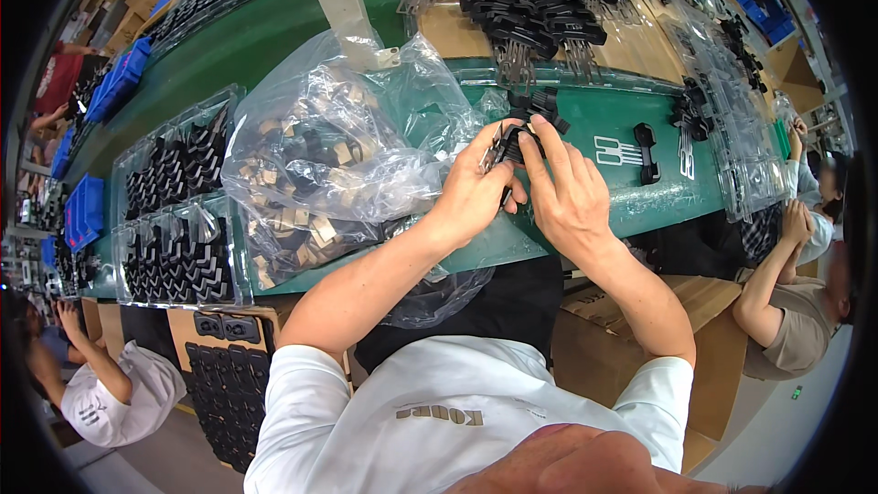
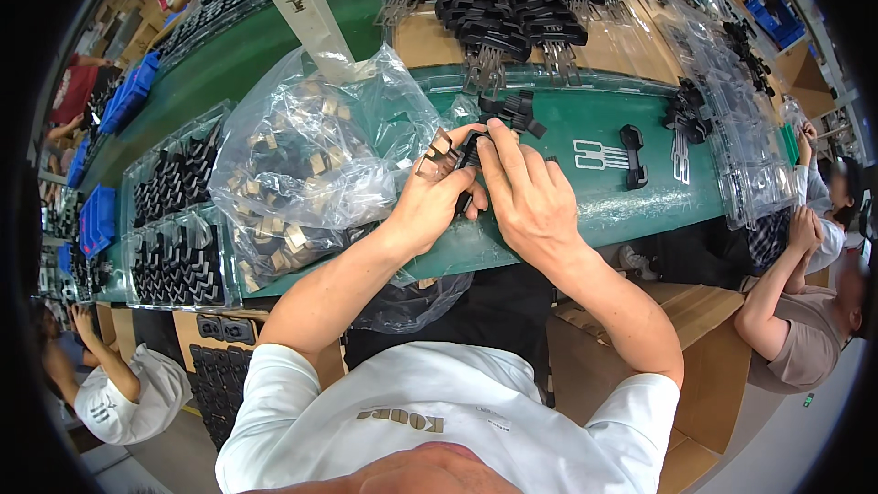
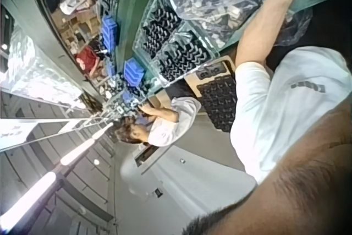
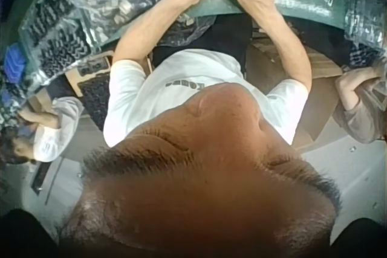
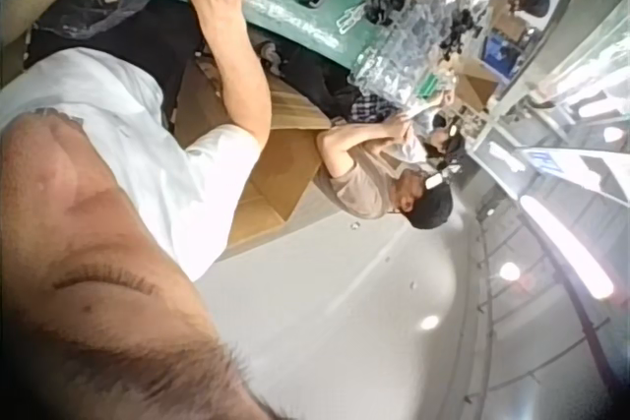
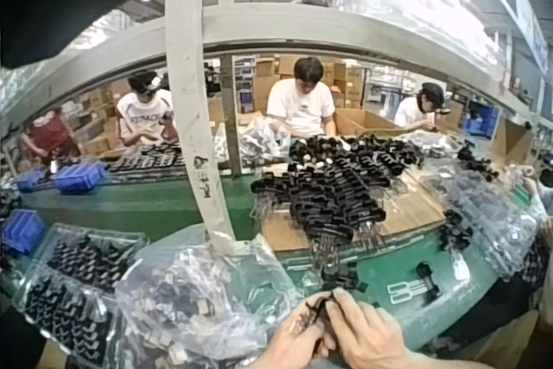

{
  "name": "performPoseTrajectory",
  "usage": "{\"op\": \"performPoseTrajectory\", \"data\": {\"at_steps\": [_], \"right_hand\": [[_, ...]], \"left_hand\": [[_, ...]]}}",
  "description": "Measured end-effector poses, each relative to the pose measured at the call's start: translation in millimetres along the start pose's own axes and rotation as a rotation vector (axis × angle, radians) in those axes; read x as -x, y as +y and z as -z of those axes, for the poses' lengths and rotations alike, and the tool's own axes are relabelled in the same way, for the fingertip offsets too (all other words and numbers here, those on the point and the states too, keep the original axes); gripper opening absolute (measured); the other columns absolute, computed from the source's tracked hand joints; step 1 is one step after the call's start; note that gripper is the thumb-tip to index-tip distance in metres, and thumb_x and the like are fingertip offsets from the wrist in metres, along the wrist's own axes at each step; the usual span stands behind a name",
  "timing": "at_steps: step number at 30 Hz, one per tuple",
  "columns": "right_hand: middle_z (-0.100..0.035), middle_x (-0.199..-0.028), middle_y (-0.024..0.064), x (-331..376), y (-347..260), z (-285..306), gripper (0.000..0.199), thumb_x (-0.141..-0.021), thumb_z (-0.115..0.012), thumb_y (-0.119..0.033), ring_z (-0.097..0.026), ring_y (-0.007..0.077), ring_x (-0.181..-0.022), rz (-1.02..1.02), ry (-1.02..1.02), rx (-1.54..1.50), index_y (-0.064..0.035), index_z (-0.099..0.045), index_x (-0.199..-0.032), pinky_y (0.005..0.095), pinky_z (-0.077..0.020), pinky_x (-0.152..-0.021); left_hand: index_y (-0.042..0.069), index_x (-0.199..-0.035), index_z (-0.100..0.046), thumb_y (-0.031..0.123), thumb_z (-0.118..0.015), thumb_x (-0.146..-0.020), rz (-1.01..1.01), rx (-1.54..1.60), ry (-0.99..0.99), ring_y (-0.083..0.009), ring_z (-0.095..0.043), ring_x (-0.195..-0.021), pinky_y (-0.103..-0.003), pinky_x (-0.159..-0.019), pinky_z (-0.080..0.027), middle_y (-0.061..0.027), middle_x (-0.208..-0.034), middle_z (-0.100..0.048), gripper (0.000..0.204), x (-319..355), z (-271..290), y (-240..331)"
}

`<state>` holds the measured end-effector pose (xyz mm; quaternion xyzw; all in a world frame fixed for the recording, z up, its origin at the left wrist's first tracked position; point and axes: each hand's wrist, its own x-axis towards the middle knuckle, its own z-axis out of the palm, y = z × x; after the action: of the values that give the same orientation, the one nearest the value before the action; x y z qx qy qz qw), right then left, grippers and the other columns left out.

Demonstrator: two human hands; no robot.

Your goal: The person peels adhesive backing from small components and attaches them to plastic parts with metal brackets by hand.

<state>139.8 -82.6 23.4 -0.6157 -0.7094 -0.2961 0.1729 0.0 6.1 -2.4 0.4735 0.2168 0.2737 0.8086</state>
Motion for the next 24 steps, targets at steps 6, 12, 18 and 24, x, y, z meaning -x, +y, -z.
{"op": "performPoseTrajectory", "data": {"at_steps": [6,12,18,24], "right_hand": [[-0.061,-0.135,0.017,0,4,-6,0.044,-0.081,-0.07,-0.007,-0.063,0.0252,-0.084,-0.067,0.075,-0.112,-0.0007,-0.066,-0.124,0.0325,-0.0499,-0.068],[-0.068,-0.112,0.0128,-12,5,1,0.033,-0.084,-0.071,-0.006,-0.064,0.0271,-0.081,-0.296,0.019,-0.425,-0.0026,-0.068,-0.116,0.0356,-0.0515,-0.066],[-0.068,-0.082,0.0073,-21,10,-3,0.021,-0.085,-0.071,-0.006,-0.064,0.0269,-0.07,-0.355,-0.079,-0.444,-0.0048,-0.07,-0.106,0.0359,-0.0509,-0.061],[-0.068,-0.077,0.0069,-19,8,-7,0.017,-0.086,-0.071,-0.006,-0.061,0.0245,-0.062,-0.363,0.005,-0.447,-0.0023,-0.071,-0.102,0.0349,-0.049,-0.057]], "left_hand": [[0.007,-0.15,-0.044,-0.005,-0.044,-0.097,0.018,0.043,0.016,-0.0134,-0.061,-0.07,-0.025,-0.057,-0.049,-0.011,-0.097,-0.064,0.054,2,-4,4],[0.007,-0.15,-0.044,-0.005,-0.042,-0.097,0.018,-0.045,0.026,-0.0136,-0.062,-0.069,-0.025,-0.057,-0.049,-0.0101,-0.093,-0.064,0.055,3,-3,1],[0.007,-0.15,-0.043,-0.005,-0.041,-0.096,-0.086,-0.303,0.001,-0.0139,-0.061,-0.069,-0.025,-0.058,-0.05,-0.009,-0.089,-0.063,0.055,6,-6,3],[0.007,-0.15,-0.043,-0.005,-0.041,-0.096,-0.114,-0.416,-0.006,-0.0138,-0.061,-0.069,-0.025,-0.057,-0.05,-0.0086,-0.087,-0.063,0.055,7,-6,7]]}}
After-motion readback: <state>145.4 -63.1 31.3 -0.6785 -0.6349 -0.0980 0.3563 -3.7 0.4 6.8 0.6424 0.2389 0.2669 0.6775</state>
